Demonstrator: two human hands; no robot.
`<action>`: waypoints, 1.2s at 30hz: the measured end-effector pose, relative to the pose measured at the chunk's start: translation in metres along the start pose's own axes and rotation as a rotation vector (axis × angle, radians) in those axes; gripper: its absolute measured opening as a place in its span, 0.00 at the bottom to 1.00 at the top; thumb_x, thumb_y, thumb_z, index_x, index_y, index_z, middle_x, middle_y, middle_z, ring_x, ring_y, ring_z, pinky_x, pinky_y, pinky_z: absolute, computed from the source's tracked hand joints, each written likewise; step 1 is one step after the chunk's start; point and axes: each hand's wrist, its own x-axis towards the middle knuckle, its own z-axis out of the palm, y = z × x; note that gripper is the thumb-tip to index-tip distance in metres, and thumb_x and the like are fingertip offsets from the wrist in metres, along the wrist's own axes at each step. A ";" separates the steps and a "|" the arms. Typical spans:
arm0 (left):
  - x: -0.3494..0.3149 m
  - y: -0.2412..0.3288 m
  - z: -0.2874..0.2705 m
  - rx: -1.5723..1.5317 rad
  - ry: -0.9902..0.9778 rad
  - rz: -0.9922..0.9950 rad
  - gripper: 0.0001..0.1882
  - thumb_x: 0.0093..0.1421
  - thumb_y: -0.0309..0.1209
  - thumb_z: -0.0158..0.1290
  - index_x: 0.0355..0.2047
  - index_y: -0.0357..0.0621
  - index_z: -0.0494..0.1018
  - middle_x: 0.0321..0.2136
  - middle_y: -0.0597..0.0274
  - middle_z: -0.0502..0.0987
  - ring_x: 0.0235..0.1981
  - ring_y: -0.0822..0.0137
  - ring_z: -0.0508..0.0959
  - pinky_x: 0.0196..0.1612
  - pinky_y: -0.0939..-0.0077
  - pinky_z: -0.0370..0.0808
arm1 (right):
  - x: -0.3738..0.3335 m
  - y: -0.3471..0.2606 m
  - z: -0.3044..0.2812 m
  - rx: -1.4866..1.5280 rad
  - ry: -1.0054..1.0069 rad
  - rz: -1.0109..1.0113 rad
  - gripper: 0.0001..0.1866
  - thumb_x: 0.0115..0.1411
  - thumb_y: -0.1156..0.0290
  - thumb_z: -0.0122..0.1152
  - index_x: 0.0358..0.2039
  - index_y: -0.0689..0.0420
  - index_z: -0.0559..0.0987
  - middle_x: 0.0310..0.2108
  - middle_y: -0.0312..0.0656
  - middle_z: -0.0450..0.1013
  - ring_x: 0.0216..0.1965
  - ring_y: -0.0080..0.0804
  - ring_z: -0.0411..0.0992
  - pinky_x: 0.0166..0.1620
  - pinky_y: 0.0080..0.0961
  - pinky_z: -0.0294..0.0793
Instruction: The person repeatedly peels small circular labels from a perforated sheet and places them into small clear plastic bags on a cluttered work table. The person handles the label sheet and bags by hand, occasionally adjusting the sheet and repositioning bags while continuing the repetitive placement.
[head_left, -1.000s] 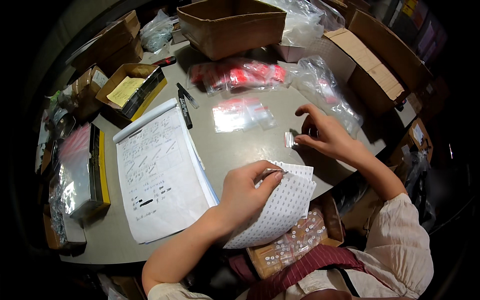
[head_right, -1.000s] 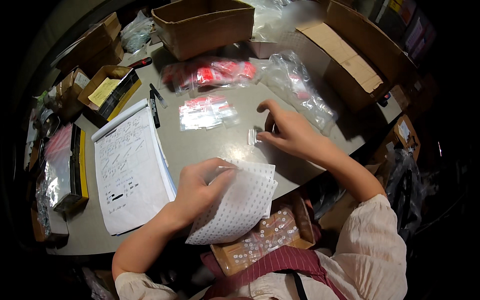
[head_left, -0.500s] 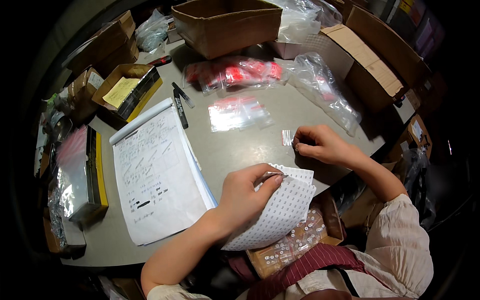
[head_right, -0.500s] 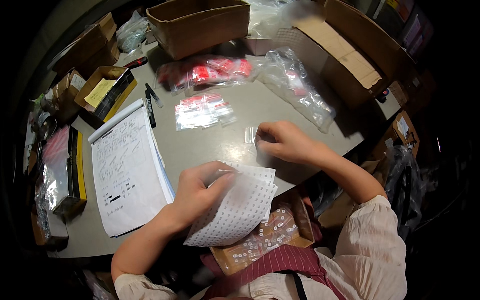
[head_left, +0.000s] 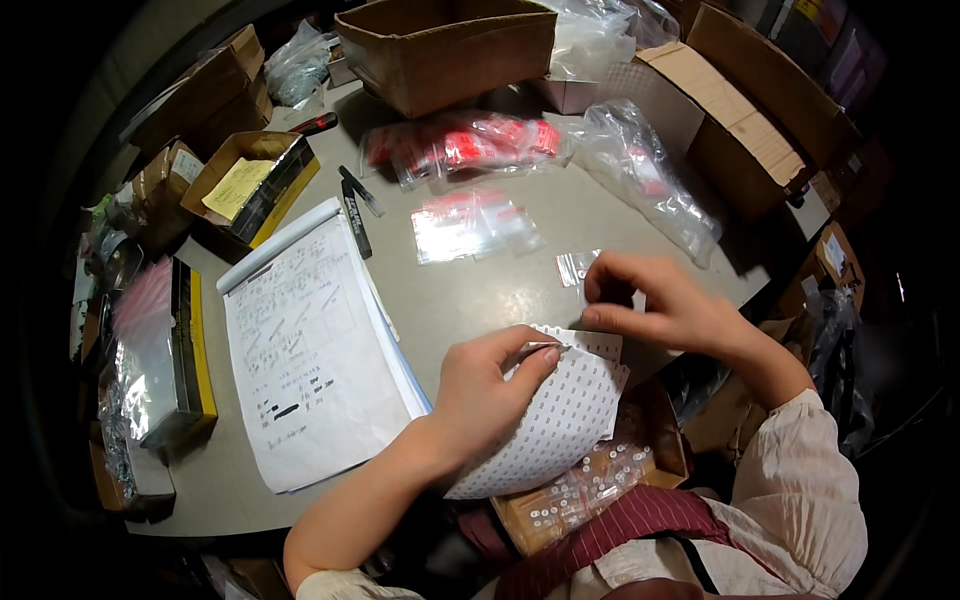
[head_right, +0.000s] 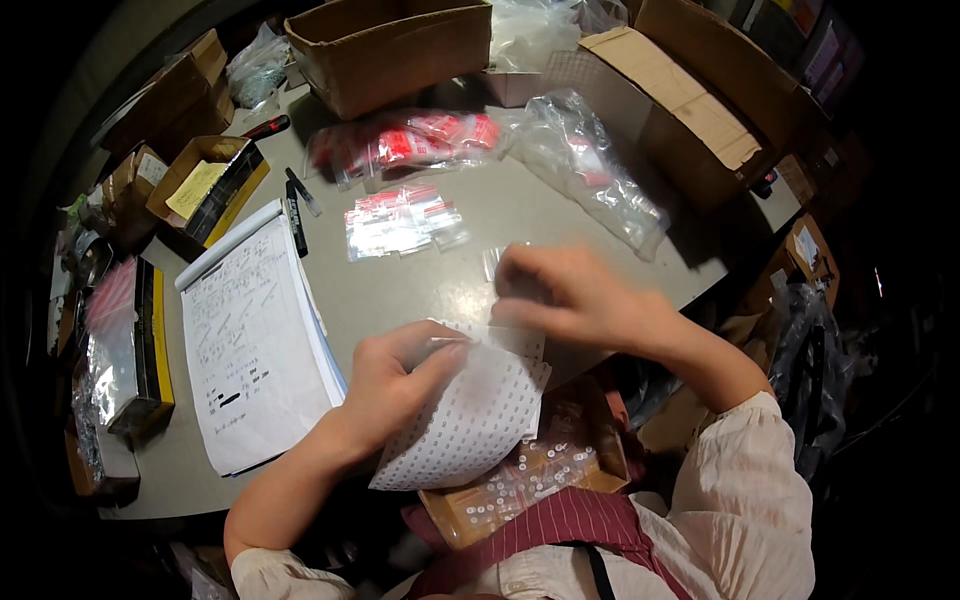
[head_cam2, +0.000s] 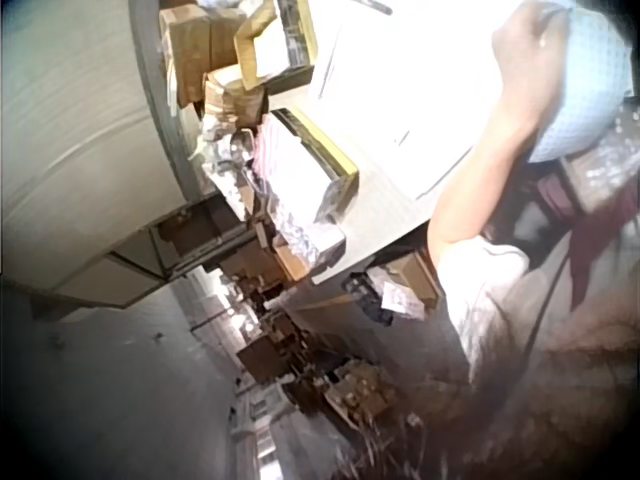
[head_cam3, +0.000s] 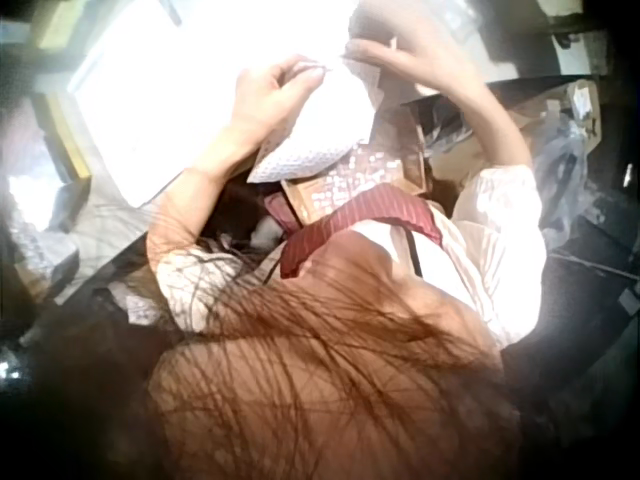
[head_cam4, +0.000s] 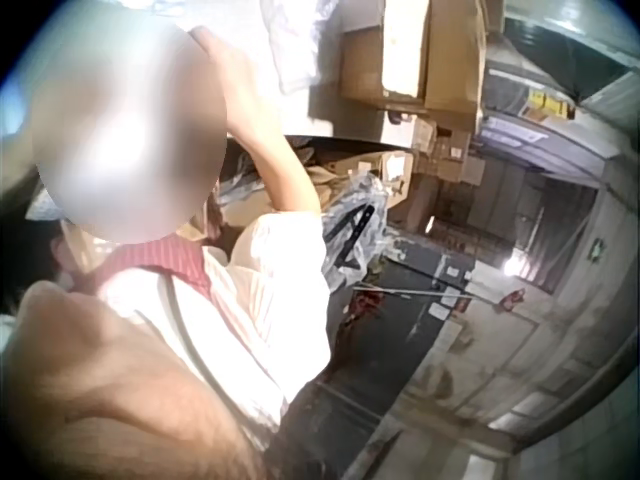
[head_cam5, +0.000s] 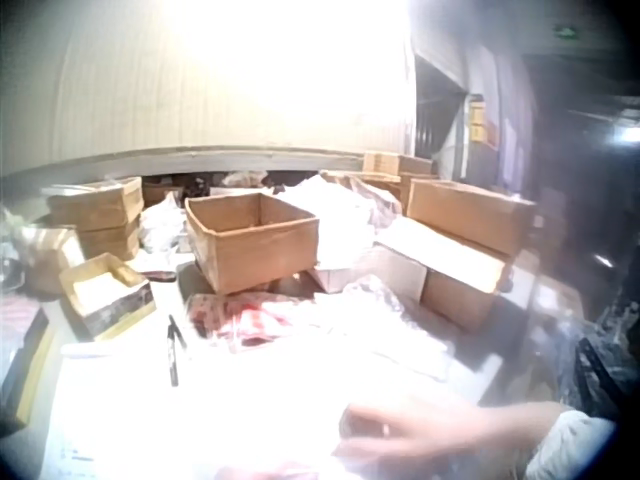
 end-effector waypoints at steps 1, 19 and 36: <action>0.000 0.001 0.000 -0.003 -0.006 -0.015 0.12 0.65 0.30 0.59 0.45 0.35 0.83 0.34 0.57 0.86 0.36 0.73 0.82 0.41 0.74 0.79 | -0.003 -0.005 0.005 -0.008 -0.014 -0.060 0.15 0.63 0.65 0.66 0.43 0.61 0.75 0.35 0.49 0.76 0.38 0.45 0.77 0.38 0.38 0.76; 0.000 0.010 -0.003 -0.342 -0.134 -0.247 0.15 0.71 0.31 0.56 0.49 0.29 0.80 0.36 0.63 0.83 0.37 0.76 0.76 0.41 0.76 0.75 | -0.007 -0.023 0.030 -0.303 0.130 -0.364 0.13 0.56 0.76 0.69 0.41 0.62 0.77 0.34 0.47 0.73 0.34 0.46 0.75 0.37 0.37 0.76; 0.002 0.013 -0.004 -0.484 -0.248 -0.368 0.17 0.72 0.34 0.53 0.50 0.31 0.81 0.34 0.65 0.81 0.33 0.77 0.74 0.39 0.80 0.71 | 0.045 0.029 -0.045 -0.278 -0.203 -0.169 0.11 0.60 0.71 0.64 0.41 0.63 0.76 0.35 0.46 0.74 0.33 0.42 0.75 0.37 0.34 0.75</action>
